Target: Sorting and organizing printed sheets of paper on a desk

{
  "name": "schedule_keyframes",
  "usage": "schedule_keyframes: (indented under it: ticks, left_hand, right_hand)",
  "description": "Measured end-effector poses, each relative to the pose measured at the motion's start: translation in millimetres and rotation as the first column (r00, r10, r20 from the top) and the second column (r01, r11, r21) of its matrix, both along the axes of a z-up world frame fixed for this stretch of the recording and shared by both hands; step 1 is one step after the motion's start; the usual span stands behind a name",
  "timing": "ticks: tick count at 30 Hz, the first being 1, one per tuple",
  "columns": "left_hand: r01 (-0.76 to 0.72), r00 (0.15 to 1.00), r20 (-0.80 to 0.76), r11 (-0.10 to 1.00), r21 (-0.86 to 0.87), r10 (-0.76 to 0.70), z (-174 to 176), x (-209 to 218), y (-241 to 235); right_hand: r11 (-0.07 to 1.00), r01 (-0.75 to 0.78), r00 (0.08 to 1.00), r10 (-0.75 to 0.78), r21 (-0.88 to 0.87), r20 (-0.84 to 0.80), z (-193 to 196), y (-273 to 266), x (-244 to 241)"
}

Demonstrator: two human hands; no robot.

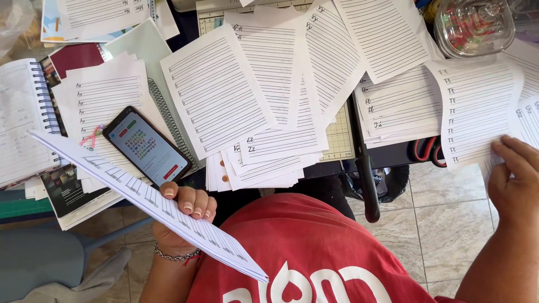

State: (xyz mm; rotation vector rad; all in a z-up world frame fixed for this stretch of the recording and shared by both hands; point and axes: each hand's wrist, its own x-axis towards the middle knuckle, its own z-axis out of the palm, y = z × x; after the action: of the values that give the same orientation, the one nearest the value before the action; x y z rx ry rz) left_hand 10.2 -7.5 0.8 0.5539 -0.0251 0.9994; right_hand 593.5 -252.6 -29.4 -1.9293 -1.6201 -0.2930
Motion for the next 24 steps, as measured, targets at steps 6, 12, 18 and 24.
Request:
schedule_keyframes:
  ticks: [6,12,18,24]
  left_hand:
    - [0.082,0.979,0.185,0.997,0.012,-0.083,-19.8,-12.7,9.8]
    - [0.081,0.971,0.227,0.996,-0.029,-0.072,-31.7,-16.5,8.1]
    - [0.071,0.979,0.194,0.997,-0.023,-0.065,-29.9,-14.8,6.6]
    - [0.028,0.987,0.160,0.997,-0.077,-0.015,-22.4,-15.8,-0.2]
  right_hand:
    - [0.993,0.079,0.962,-0.099,0.089,0.256,13.4,13.3,3.9]
    - [0.706,0.496,0.774,-0.623,-0.506,-0.110,70.7,50.6,-36.2]
    - [0.753,0.484,0.786,-0.598,-0.446,-0.157,66.9,67.4,-9.4]
    - [0.841,0.297,0.847,-0.451,-0.453,-0.282,78.2,105.7,10.0]
